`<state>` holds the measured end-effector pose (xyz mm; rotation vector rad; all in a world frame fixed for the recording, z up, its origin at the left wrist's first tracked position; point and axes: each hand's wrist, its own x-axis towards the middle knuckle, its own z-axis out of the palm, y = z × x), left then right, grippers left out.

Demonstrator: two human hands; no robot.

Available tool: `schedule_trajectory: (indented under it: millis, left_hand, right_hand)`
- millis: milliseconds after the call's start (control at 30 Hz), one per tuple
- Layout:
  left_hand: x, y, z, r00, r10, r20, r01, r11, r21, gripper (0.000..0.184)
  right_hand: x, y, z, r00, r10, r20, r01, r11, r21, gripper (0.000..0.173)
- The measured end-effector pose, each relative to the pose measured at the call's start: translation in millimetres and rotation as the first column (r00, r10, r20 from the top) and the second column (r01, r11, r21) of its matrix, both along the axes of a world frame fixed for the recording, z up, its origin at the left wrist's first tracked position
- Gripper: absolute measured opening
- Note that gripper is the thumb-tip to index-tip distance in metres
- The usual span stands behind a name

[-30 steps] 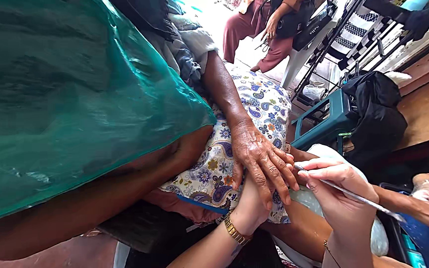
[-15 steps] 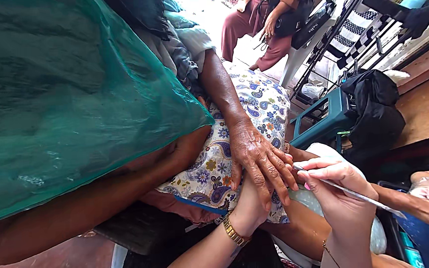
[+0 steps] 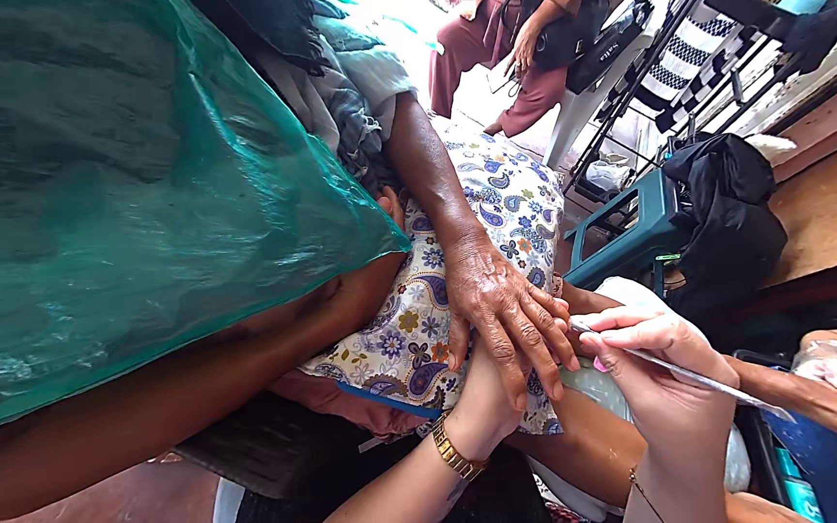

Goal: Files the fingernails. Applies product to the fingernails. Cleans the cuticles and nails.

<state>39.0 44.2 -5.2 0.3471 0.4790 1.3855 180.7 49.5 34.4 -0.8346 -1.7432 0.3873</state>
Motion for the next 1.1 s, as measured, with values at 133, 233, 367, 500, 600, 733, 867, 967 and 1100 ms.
schedule_trajectory:
  millis: [133, 233, 367, 500, 600, 733, 867, 967, 1100]
  left_hand:
    - [-0.5, 0.6, -1.1, 1.000, -0.004, -0.015, 0.004, 0.999, 0.036, 0.023]
    - [-0.7, -0.1, 0.0, 1.000, -0.002, -0.013, 0.003, 0.999, 0.033, 0.024]
    - [-0.8, 0.5, -1.9, 1.000, -0.011, -0.022, 0.012, 0.999, 0.046, 0.022]
    - [-0.1, 1.0, -2.3, 0.999, -0.011, -0.030, 0.012, 0.998, 0.062, 0.023]
    - [-0.3, 1.9, -4.3, 1.000, -0.009, -0.027, 0.012, 0.996, 0.086, 0.023]
    - [-0.6, 1.3, -1.8, 1.000, -0.006, -0.029, 0.007, 0.998, 0.059, 0.022]
    - [-0.3, 2.1, -4.3, 1.000, -0.016, -0.012, 0.017, 0.998, 0.063, 0.022]
    - [-1.0, 2.0, -3.7, 1.000, -0.018, -0.026, 0.019, 0.997, 0.069, 0.022]
    - [0.3, 0.8, -2.5, 1.000, 0.001, -0.002, -0.001, 1.000, 0.020, 0.021]
  right_hand:
    - [-2.8, 0.6, -0.7, 1.000, -0.014, 0.014, 0.014, 1.000, 0.005, 0.010]
    - [0.6, 1.6, 0.4, 1.000, 0.009, -0.006, -0.009, 1.000, -0.013, 0.011]
    - [-2.9, 1.4, -0.6, 1.000, -0.007, 0.004, 0.007, 1.000, 0.002, 0.011]
    - [0.8, 2.1, 1.4, 1.000, 0.019, -0.020, -0.019, 0.999, -0.029, 0.011]
    - [-1.2, 3.0, 0.2, 1.000, 0.006, -0.022, -0.007, 1.000, -0.026, 0.010]
    - [0.9, 3.7, 1.2, 0.997, 0.041, -0.058, -0.045, 0.998, -0.052, 0.012]
    - [0.0, 3.7, 0.1, 0.998, 0.033, -0.061, -0.036, 0.998, -0.052, 0.012]
    - [1.4, 3.3, 0.5, 0.996, 0.047, -0.080, -0.052, 0.996, -0.068, 0.013]
    - [-0.9, 3.8, 0.1, 0.994, 0.043, -0.097, -0.051, 0.996, -0.074, 0.014]
